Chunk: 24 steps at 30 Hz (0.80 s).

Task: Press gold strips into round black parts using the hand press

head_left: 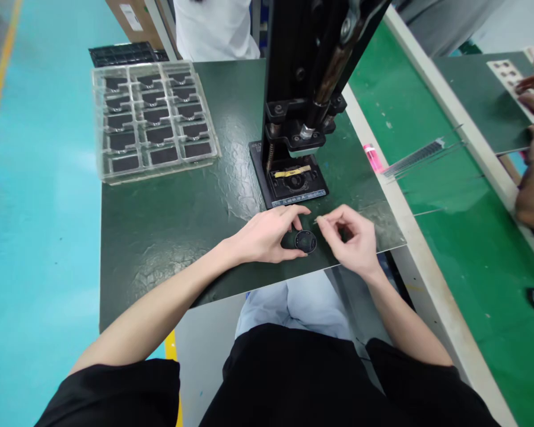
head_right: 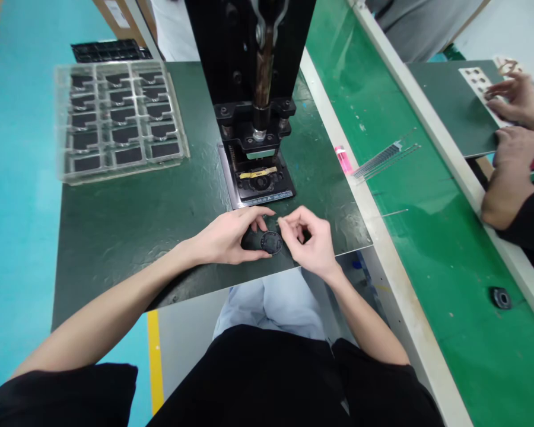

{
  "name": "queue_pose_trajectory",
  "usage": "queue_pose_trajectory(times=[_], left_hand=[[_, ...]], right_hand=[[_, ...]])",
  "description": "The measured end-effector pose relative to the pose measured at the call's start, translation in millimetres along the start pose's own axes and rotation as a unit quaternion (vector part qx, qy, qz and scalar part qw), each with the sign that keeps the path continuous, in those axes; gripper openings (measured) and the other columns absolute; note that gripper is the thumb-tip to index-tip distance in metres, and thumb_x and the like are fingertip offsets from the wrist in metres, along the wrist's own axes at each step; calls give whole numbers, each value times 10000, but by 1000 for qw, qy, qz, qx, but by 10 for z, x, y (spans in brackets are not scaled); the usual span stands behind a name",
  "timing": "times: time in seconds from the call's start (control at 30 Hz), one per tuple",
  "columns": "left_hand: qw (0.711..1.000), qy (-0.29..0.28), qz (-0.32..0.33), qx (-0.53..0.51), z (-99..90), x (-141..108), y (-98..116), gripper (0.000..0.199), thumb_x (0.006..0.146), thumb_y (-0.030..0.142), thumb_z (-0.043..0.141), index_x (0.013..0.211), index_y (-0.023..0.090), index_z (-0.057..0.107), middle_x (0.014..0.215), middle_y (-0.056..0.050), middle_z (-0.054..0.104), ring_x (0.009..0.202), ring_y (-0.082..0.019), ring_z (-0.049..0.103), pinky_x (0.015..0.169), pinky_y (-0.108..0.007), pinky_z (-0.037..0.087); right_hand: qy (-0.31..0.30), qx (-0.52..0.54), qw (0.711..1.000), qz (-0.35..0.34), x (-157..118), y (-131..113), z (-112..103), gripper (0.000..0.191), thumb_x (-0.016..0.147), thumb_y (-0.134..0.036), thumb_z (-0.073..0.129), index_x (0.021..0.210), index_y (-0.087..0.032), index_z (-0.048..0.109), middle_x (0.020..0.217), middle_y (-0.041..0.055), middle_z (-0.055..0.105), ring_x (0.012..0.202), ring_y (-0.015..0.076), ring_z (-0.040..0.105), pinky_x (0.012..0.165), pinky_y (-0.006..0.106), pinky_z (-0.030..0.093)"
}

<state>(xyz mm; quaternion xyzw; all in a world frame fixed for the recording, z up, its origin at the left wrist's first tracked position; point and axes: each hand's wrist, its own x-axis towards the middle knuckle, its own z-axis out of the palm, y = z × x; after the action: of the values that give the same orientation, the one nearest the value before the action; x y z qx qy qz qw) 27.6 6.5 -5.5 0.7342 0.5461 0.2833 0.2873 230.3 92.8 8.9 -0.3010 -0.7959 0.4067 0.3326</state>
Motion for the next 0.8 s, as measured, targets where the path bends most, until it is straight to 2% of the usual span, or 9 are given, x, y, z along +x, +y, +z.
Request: queue_pose_trajectory(times=[0.13, 0.37, 0.57, 0.8], left_hand=[[1000, -2, -7, 5, -4, -3, 19, 708, 809, 393, 838, 1380, 191, 472, 1118, -67, 723, 1038, -261, 718, 877, -393, 565], [1000, -2, -5, 4, -1, 4, 26, 683, 804, 384, 830, 1358, 202, 474, 1114, -65, 723, 1021, -254, 720, 880, -387, 563], [1000, -1, -9, 2, -2, 1, 49, 663, 807, 350, 811, 1359, 213, 470, 1110, -60, 721, 1009, -251, 723, 861, -376, 562], [1000, 4, -11, 5, 8, -3, 46, 610, 791, 319, 804, 1309, 225, 495, 983, -2, 717, 842, -198, 729, 699, -296, 512]], right_hand=[[-43, -28, 999, 3, -165, 78, 45, 210, 969, -286, 645, 783, -194, 610, 601, -50, 522, 484, 68, 394, 472, 221, 330], [-66, -62, 995, -35, -120, 64, 47, 185, 950, -244, 634, 776, -204, 589, 589, -60, 479, 488, 78, 391, 467, 230, 311], [-75, -114, 986, -100, -141, 61, 70, 195, 946, -185, 589, 766, -220, 524, 621, -49, 477, 534, 100, 438, 527, 250, 358], [-82, -167, 969, -165, -127, 92, 119, 299, 939, -127, 561, 741, -243, 369, 628, -54, 434, 555, 109, 448, 557, 257, 369]])
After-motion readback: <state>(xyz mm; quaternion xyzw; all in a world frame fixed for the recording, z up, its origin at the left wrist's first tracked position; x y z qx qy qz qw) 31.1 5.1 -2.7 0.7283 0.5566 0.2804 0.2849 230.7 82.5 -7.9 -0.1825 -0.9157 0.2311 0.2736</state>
